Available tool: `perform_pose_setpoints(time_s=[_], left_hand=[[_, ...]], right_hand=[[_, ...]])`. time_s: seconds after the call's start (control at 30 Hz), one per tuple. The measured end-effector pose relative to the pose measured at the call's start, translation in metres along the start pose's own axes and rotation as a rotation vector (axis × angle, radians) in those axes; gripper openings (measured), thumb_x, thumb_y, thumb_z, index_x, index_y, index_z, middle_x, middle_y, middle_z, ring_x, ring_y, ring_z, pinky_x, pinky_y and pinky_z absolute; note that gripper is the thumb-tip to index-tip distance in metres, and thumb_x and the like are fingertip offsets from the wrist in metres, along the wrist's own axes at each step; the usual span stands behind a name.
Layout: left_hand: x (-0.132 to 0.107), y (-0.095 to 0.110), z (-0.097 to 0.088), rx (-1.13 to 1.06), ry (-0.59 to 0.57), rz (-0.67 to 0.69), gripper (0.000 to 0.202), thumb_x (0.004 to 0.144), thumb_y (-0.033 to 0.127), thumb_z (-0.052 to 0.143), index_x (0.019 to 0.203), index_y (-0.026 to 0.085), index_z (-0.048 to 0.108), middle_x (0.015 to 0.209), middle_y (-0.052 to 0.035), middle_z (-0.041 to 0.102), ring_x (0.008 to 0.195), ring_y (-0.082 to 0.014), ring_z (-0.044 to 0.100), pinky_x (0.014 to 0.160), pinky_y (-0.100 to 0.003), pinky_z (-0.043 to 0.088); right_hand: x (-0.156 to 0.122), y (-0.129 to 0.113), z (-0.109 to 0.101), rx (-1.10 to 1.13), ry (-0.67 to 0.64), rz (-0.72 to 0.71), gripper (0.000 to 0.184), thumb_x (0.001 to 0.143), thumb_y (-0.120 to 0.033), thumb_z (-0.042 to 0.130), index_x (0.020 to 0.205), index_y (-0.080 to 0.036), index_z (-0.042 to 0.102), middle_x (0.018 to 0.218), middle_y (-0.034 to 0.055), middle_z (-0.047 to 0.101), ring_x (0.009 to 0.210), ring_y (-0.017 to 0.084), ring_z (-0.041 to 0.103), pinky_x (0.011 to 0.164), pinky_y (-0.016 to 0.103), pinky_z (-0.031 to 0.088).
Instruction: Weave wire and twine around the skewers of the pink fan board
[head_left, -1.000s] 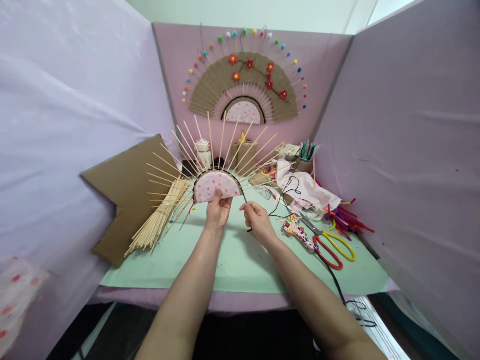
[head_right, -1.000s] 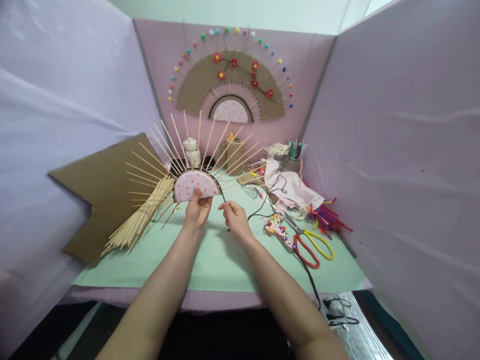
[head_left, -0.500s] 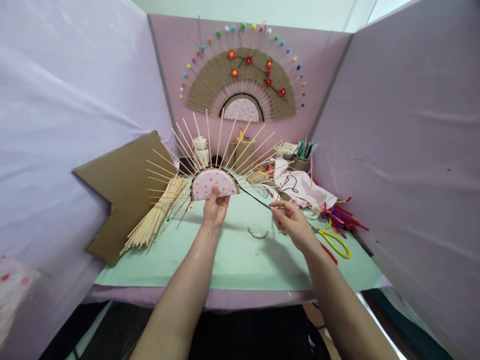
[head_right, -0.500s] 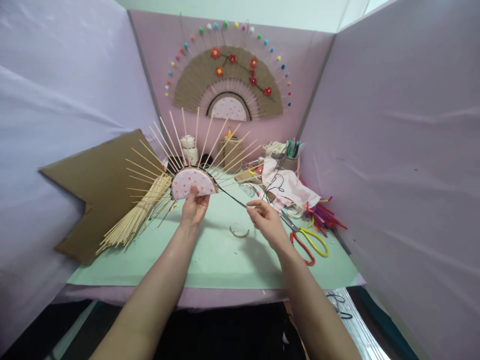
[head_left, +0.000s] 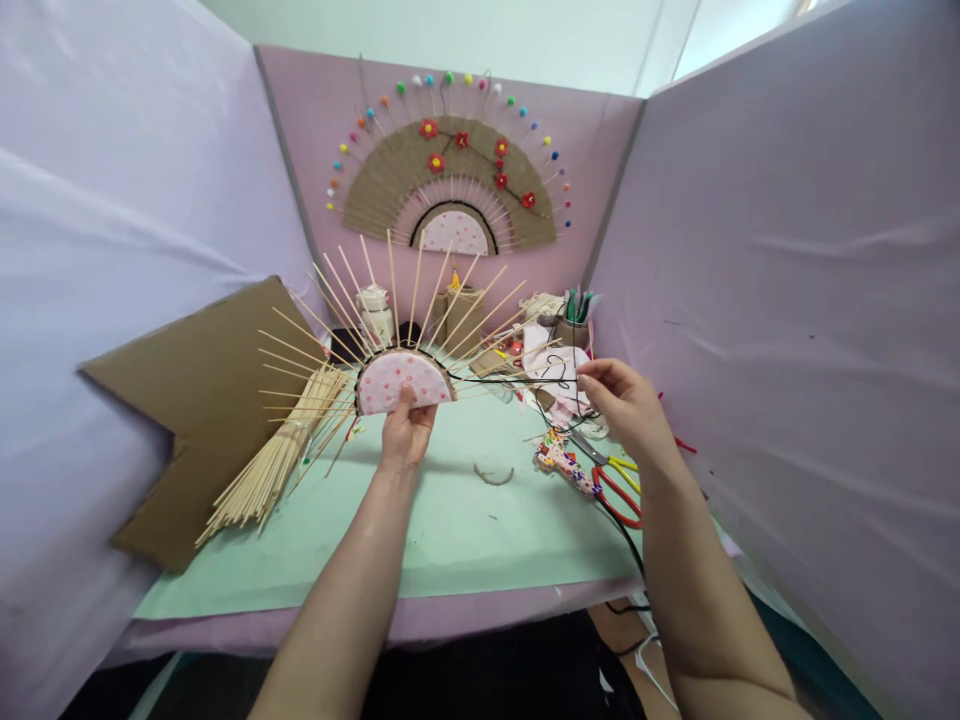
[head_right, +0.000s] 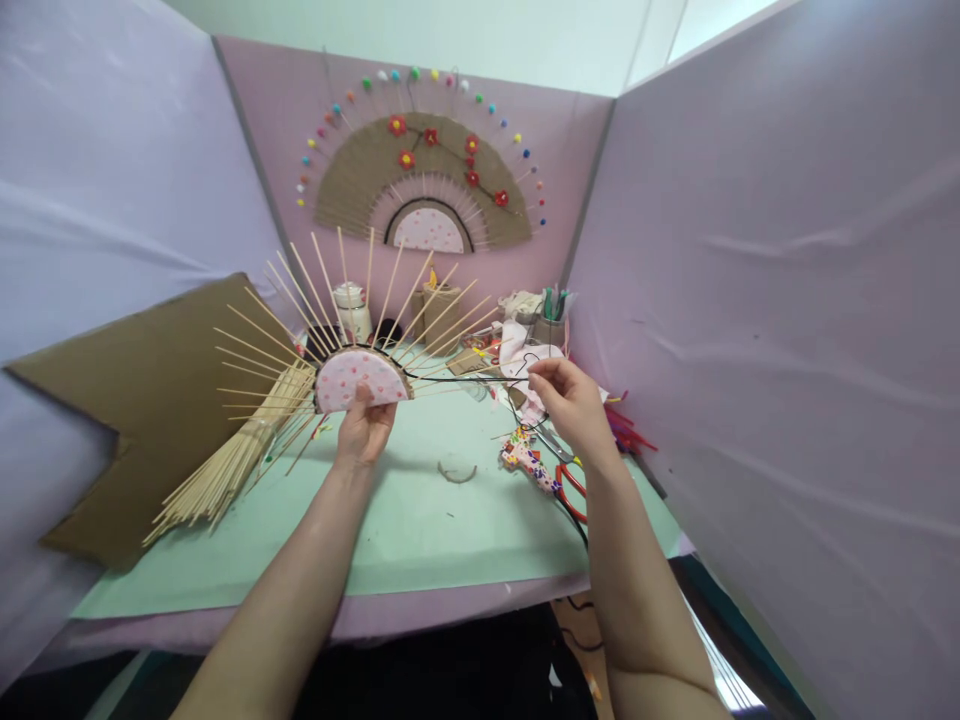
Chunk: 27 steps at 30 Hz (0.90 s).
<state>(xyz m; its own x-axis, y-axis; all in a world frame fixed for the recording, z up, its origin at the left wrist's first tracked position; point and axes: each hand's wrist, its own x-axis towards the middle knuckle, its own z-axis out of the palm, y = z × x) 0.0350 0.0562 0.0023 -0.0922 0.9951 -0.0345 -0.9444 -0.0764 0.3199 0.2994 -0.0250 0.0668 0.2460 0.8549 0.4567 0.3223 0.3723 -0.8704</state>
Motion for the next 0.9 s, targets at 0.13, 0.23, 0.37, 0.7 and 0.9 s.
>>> perform_pose_setpoints(time_s=[0.13,0.23,0.37,0.7,0.9], left_hand=[[-0.001,0.0,0.001,-0.003,-0.008,0.005,0.017,0.084,0.009,0.058,0.099,0.017,0.06,0.089,-0.0028,0.072,0.083,-0.0102,0.068,0.086,-0.026,0.054],[-0.001,0.001,0.002,0.008,0.004,0.014,0.016,0.084,0.01,0.059,0.098,0.017,0.061,0.092,-0.003,0.072,0.084,-0.0099,0.068,0.086,-0.026,0.053],[0.0,0.001,0.001,0.019,0.03,0.029,0.014,0.083,0.011,0.061,0.095,0.018,0.062,0.092,-0.0025,0.072,0.086,-0.0098,0.067,0.088,-0.025,0.052],[-0.001,-0.003,-0.002,0.022,0.005,0.038,0.015,0.079,0.01,0.065,0.092,0.017,0.061,0.085,-0.001,0.071,0.084,-0.0107,0.067,0.089,-0.028,0.052],[-0.003,-0.004,-0.002,0.017,-0.02,0.051,0.02,0.076,0.01,0.068,0.093,0.016,0.06,0.086,-0.0011,0.071,0.082,-0.0108,0.067,0.088,-0.027,0.052]], right_hand=[[0.016,0.016,0.002,0.082,0.024,0.047,0.024,0.073,-0.037,0.066,0.087,-0.018,0.062,0.069,-0.0028,0.056,0.055,0.008,0.044,0.052,0.021,0.035],[0.02,0.034,0.009,0.115,0.022,0.144,0.027,0.069,-0.039,0.067,0.084,-0.018,0.063,0.066,-0.0036,0.055,0.053,0.008,0.043,0.05,0.021,0.034],[-0.003,0.051,0.036,-0.045,-0.118,0.209,0.025,0.073,-0.039,0.061,0.085,-0.017,0.067,0.064,-0.0015,0.059,0.054,0.011,0.048,0.052,0.024,0.037],[-0.106,0.033,0.158,-0.799,-0.687,-0.277,0.021,0.087,-0.013,0.045,0.084,-0.018,0.066,0.084,0.0078,0.065,0.081,0.02,0.058,0.069,0.027,0.039],[-0.088,0.026,0.157,-0.703,-0.717,-0.341,0.019,0.09,-0.022,0.046,0.088,-0.019,0.065,0.087,0.0059,0.065,0.084,0.02,0.057,0.076,0.029,0.039]])
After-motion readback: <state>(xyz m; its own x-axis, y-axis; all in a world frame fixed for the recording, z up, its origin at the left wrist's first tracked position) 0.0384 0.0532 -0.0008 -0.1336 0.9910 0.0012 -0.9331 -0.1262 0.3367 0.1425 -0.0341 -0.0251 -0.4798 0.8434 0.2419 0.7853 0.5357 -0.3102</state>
